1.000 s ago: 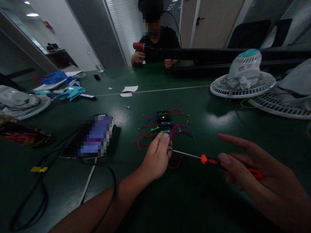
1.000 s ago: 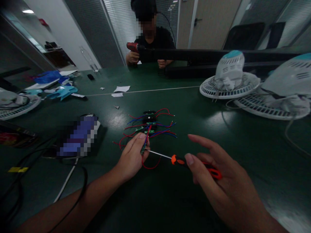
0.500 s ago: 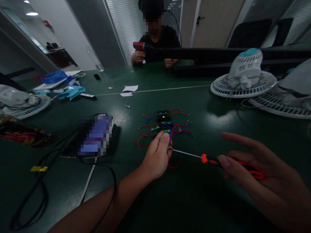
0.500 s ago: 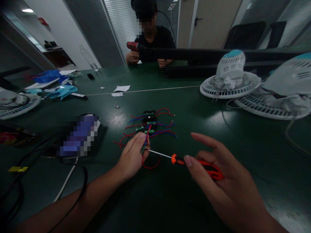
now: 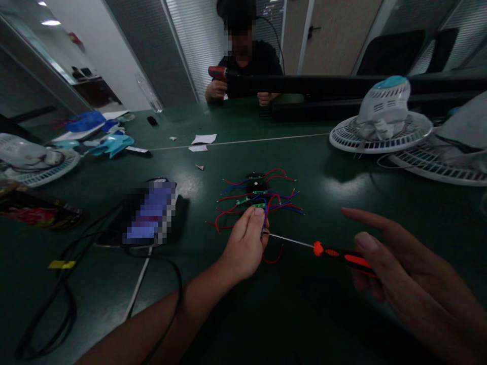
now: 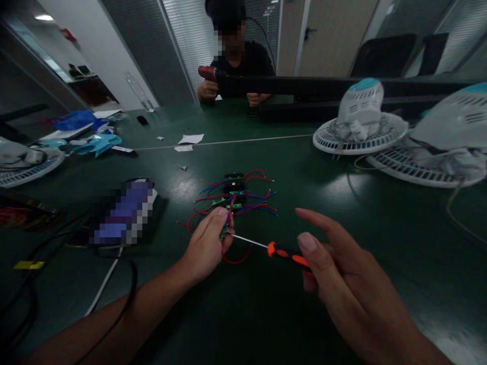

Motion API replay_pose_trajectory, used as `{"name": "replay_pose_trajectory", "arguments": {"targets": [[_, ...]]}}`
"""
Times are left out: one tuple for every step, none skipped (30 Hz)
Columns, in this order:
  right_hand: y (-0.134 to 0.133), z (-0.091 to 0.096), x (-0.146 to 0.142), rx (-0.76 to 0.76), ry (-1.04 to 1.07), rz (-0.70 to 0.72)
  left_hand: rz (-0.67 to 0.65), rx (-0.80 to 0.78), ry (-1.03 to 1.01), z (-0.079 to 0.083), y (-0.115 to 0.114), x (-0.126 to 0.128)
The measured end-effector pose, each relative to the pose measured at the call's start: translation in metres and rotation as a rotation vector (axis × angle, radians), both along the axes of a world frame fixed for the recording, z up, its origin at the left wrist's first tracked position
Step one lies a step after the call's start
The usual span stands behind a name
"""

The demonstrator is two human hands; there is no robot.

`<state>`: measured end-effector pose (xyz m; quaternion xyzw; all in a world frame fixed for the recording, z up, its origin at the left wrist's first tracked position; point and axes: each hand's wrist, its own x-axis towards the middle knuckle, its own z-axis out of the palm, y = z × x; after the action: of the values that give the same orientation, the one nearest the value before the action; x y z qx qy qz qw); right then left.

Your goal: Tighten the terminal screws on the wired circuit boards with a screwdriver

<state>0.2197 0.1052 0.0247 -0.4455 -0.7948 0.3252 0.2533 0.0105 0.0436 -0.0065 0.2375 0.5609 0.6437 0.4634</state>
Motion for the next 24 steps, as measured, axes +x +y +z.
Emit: {"name": "replay_pose_trajectory", "arguments": {"targets": [[0.0005,-0.0009,0.0000,0.013,0.011,0.007,0.004,0.001,-0.005,0.0000,0.0003,0.0002],[0.0007,-0.0013,-0.0002,0.033,0.025,0.016,0.007,0.001,-0.011,-0.0001,0.0004,0.0003],[0.0006,-0.0013,-0.0007,0.055,0.043,0.023,0.010,0.001,-0.019,-0.0001,0.0005,0.0005],[0.0002,-0.0009,-0.0012,0.070,0.059,0.031,0.011,0.002,-0.025,-0.0001,0.0004,0.0007],[-0.0003,-0.0003,-0.0019,0.080,0.076,0.036,0.010,0.003,-0.025,-0.0001,0.0002,0.0008],[-0.0010,0.0005,-0.0026,0.080,0.091,0.041,0.006,0.004,-0.022,0.0000,0.0000,0.0009],[-0.0016,0.0012,-0.0033,0.079,0.101,0.044,0.000,0.003,-0.015,0.0002,-0.0002,0.0010],[-0.0022,0.0018,-0.0038,0.079,0.108,0.046,-0.003,0.003,-0.008,0.0005,-0.0004,0.0011],[-0.0026,0.0022,-0.0043,0.081,0.109,0.046,-0.006,0.003,-0.002,0.0009,-0.0006,0.0012],[-0.0029,0.0023,-0.0047,0.085,0.110,0.042,-0.007,0.004,0.001,0.0013,-0.0007,0.0013],[-0.0030,0.0023,-0.0051,0.088,0.111,0.039,-0.008,0.004,0.002,0.0017,-0.0007,0.0014],[-0.0029,0.0021,-0.0054,0.088,0.113,0.033,-0.010,0.003,0.002,0.0020,-0.0007,0.0016],[-0.0027,0.0019,-0.0057,0.087,0.116,0.029,-0.008,0.002,0.003,0.0023,-0.0006,0.0017],[-0.0025,0.0017,-0.0061,0.082,0.116,0.027,-0.008,0.000,0.004,0.0025,-0.0004,0.0018],[-0.0022,0.0017,-0.0065,0.083,0.113,0.029,-0.008,-0.002,0.006,0.0026,-0.0002,0.0018],[-0.0019,0.0018,-0.0068,0.085,0.109,0.033,-0.007,-0.004,0.005,0.0026,-0.0001,0.0017],[-0.0018,0.0021,-0.0071,0.090,0.103,0.034,-0.007,-0.006,0.001,0.0026,0.0001,0.0016],[-0.0019,0.0025,-0.0073,0.096,0.096,0.033,-0.003,-0.006,-0.004,0.0026,0.0001,0.0015],[-0.0022,0.0029,-0.0072,0.106,0.092,0.031,-0.004,-0.009,-0.008,0.0025,0.0001,0.0014],[-0.0027,0.0032,-0.0069,0.110,0.093,0.025,-0.007,-0.011,-0.011,0.0025,-0.0001,0.0013],[-0.0033,0.0034,-0.0064,0.114,0.100,0.021,-0.009,-0.011,-0.011,0.0025,-0.0003,0.0012],[-0.0041,0.0035,-0.0057,0.114,0.104,0.017,-0.013,-0.011,-0.010,0.0025,-0.0006,0.0011],[-0.0048,0.0035,-0.0048,0.114,0.107,0.016,-0.016,-0.008,-0.007,0.0024,-0.0009,0.0010],[-0.0053,0.0034,-0.0040,0.113,0.110,0.017,-0.019,-0.005,-0.004,0.0023,-0.0011,0.0010]]}}
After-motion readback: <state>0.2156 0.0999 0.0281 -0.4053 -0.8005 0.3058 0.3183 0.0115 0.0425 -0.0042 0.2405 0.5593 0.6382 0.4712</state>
